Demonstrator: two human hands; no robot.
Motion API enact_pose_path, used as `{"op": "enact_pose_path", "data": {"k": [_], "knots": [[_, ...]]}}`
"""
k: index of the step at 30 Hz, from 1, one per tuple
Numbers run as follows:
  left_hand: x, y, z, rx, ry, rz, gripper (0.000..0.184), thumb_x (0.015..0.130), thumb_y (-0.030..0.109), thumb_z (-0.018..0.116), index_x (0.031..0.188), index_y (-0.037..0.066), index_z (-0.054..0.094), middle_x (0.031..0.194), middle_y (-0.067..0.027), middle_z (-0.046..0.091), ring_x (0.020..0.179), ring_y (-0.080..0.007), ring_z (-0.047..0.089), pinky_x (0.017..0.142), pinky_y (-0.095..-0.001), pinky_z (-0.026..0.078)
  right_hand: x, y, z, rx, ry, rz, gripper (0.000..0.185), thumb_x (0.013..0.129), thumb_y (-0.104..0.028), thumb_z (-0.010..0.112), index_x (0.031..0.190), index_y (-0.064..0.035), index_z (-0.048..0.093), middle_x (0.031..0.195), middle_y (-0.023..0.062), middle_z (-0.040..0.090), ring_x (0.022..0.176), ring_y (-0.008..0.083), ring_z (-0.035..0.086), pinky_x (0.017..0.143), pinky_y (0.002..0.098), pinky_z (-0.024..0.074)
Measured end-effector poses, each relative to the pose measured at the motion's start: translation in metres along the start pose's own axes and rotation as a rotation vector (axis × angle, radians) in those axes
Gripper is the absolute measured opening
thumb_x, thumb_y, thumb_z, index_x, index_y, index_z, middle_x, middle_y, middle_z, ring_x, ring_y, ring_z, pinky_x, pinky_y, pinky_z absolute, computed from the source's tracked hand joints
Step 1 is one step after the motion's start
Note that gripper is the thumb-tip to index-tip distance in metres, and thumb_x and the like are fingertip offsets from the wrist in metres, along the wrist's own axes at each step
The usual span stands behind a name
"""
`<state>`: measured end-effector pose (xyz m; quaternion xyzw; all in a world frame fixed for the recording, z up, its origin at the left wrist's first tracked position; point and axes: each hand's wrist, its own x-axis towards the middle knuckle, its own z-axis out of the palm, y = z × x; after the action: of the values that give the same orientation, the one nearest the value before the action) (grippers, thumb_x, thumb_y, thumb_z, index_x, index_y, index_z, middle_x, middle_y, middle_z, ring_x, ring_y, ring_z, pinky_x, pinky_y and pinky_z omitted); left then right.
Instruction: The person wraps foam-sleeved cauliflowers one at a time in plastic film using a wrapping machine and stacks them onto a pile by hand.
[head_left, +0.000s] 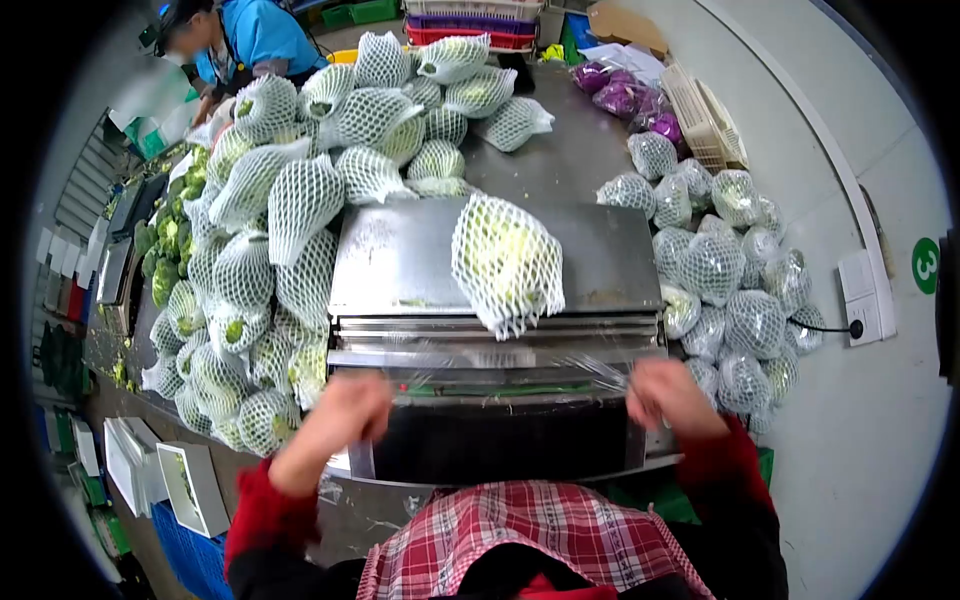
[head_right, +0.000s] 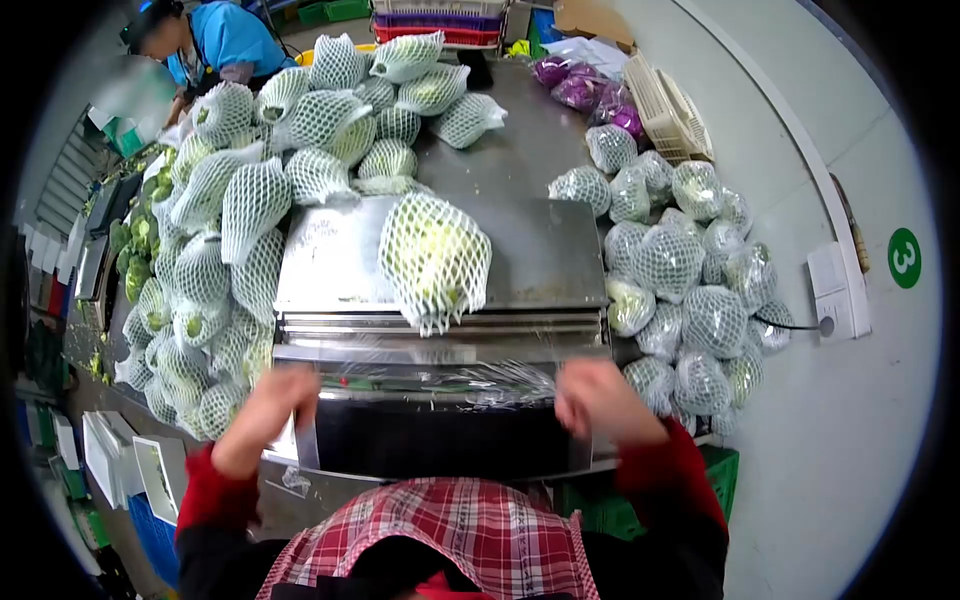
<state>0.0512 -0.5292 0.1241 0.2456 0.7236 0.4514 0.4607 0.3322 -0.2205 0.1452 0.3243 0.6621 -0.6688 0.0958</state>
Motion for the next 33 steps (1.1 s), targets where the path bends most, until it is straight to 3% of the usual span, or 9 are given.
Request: {"op": "enact_pose_path", "data": {"k": [4,6,10,12,16,21,24,29,33], "knots": [[-0.014,0.097,0.009,-0.669,-0.114,0.544,0.026,0.092,0.012,0.05,0.069,0.0,0.047,0.058,-0.0204,0.057,0.046,-0.0262,0.057,0.047,-0.0365,0.051,-0.004,-0.045,0.002,0.69,-0.111,-0.766,0.03,0.094,-0.018,0.045,0.068,-0.004,0.048,0.07,0.0143,0.057,0.047,0.024,0.057,0.038,0.0315,0.0452],[0.042,0.136,0.015,-0.514,0.093,0.761,0.024,0.094,0.015,0.051,0.074,0.0,0.05,0.075,-0.0107,0.058,0.069,-0.0182,0.056,0.066,-0.0328,0.047,0.038,-0.089,-0.009,1.11,-0.115,-0.884,0.024,0.094,-0.015,0.043,0.073,-0.0031,0.047,0.088,0.0168,0.062,0.083,0.029,0.063,0.08,0.041,0.0524],[0.188,0.096,0.009,0.287,0.316,0.498,0.024,0.097,0.018,0.052,0.092,-0.002,0.064,0.083,-0.0029,0.059,0.071,-0.0084,0.044,0.063,-0.0245,0.039,0.189,-0.035,-0.009,0.538,0.265,-0.667,0.013,0.095,-0.006,0.05,0.086,0.0012,0.055,0.105,0.0141,0.065,0.099,0.018,0.062,0.087,0.0313,0.0511],[0.215,0.055,0.0,-0.178,0.053,0.648,0.023,0.095,0.007,0.053,0.116,-0.001,0.055,0.114,-0.014,0.063,0.093,-0.0141,0.06,0.078,-0.0276,0.051,0.197,-0.022,-0.008,0.539,0.126,-0.532,0.012,0.097,-0.009,0.048,0.099,0.0009,0.055,0.119,0.0125,0.061,0.109,0.0171,0.058,0.092,0.0317,0.0482],[0.173,0.068,-0.013,1.149,0.013,0.999,0.074,0.073,-0.01,0.057,0.139,0.019,0.04,0.142,-0.0222,0.04,0.119,-0.0349,0.052,0.095,-0.037,0.048,0.184,-0.023,-0.012,-0.023,0.064,-0.78,0.036,0.088,0.0,0.052,0.123,-0.004,0.049,0.131,0.0125,0.053,0.118,0.0219,0.054,0.097,0.0337,0.0453],[0.183,0.059,-0.005,1.318,0.379,1.297,0.076,0.059,0.005,0.069,0.131,0.021,0.052,0.134,-0.0176,0.049,0.111,-0.0331,0.053,0.097,-0.045,0.041,0.183,-0.039,0.002,-0.609,0.231,-0.956,0.058,0.074,0.002,0.06,0.13,-0.0049,0.047,0.129,0.0144,0.053,0.118,0.0281,0.054,0.097,0.0354,0.0441],[0.128,0.07,0.003,1.137,0.421,1.275,0.073,0.044,0.014,0.077,0.116,0.02,0.065,0.12,-0.0096,0.061,0.105,-0.0269,0.058,0.095,-0.0451,0.039,0.139,-0.062,-0.001,-0.58,0.096,-1.045,0.049,0.076,-0.003,0.066,0.123,0.0002,0.052,0.122,0.0163,0.057,0.107,0.0275,0.059,0.093,0.0338,0.0466],[0.021,0.046,0.037,0.854,0.312,1.123,0.049,0.058,0.041,0.073,0.098,0.013,0.071,0.09,-0.0072,0.07,0.094,-0.0252,0.065,0.094,-0.0447,0.038,0.047,-0.044,0.039,-0.553,-0.078,-0.835,0.047,0.075,-0.003,0.07,0.119,0.002,0.055,0.111,0.0151,0.063,0.099,0.0257,0.064,0.087,0.0334,0.0498],[-0.019,-0.032,0.068,0.038,-0.065,0.393,0.054,0.056,0.032,0.085,0.099,0.002,0.069,0.094,-0.009,0.07,0.093,-0.0214,0.066,0.083,-0.0319,0.049,0.015,0.016,0.069,-0.327,-0.222,-0.438,0.039,0.085,-0.009,0.063,0.12,0.0039,0.054,0.105,0.014,0.066,0.089,0.02,0.066,0.08,0.0308,0.0514]]}}
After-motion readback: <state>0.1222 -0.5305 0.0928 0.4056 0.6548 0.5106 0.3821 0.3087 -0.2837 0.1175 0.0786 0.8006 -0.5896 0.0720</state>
